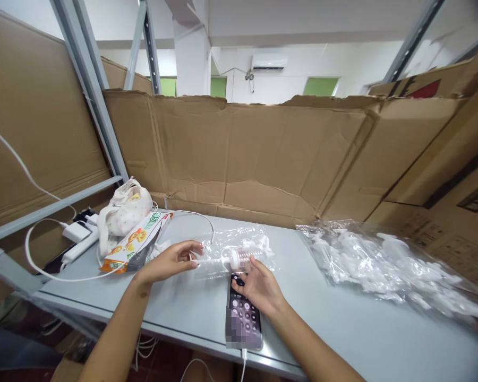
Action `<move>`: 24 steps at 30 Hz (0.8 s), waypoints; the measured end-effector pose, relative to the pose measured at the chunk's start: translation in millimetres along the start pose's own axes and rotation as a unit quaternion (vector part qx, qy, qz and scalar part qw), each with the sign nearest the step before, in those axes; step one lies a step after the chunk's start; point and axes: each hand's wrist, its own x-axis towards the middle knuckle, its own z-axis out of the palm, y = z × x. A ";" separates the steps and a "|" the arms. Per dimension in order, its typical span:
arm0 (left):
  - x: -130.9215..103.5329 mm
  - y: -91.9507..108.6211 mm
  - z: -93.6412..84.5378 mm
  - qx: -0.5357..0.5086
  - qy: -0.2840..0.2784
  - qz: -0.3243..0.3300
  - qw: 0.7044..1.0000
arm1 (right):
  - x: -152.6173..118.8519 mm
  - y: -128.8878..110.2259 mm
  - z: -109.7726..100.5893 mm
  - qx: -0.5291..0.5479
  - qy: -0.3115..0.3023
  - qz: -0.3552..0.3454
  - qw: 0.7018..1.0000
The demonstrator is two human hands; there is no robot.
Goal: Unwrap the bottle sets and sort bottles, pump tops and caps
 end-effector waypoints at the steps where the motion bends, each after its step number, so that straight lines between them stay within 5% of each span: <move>1: -4.2 0.4 -1.8 0.009 0.004 0.000 1.000 | -0.5 -0.9 0.8 0.000 -0.002 0.000 1.000; 7: -21.2 11.3 -4.2 0.076 0.029 -0.018 0.997 | -9.9 -15.4 10.6 -0.007 -0.030 -0.037 0.999; 13: -12.2 18.2 14.9 0.122 0.023 -0.024 0.992 | -11.2 -23.4 7.5 -0.024 -0.038 -0.042 0.998; 24: 15.4 8.2 20.3 0.125 0.155 0.010 0.980 | -1.7 -64.6 -11.9 -0.020 0.032 -0.131 0.991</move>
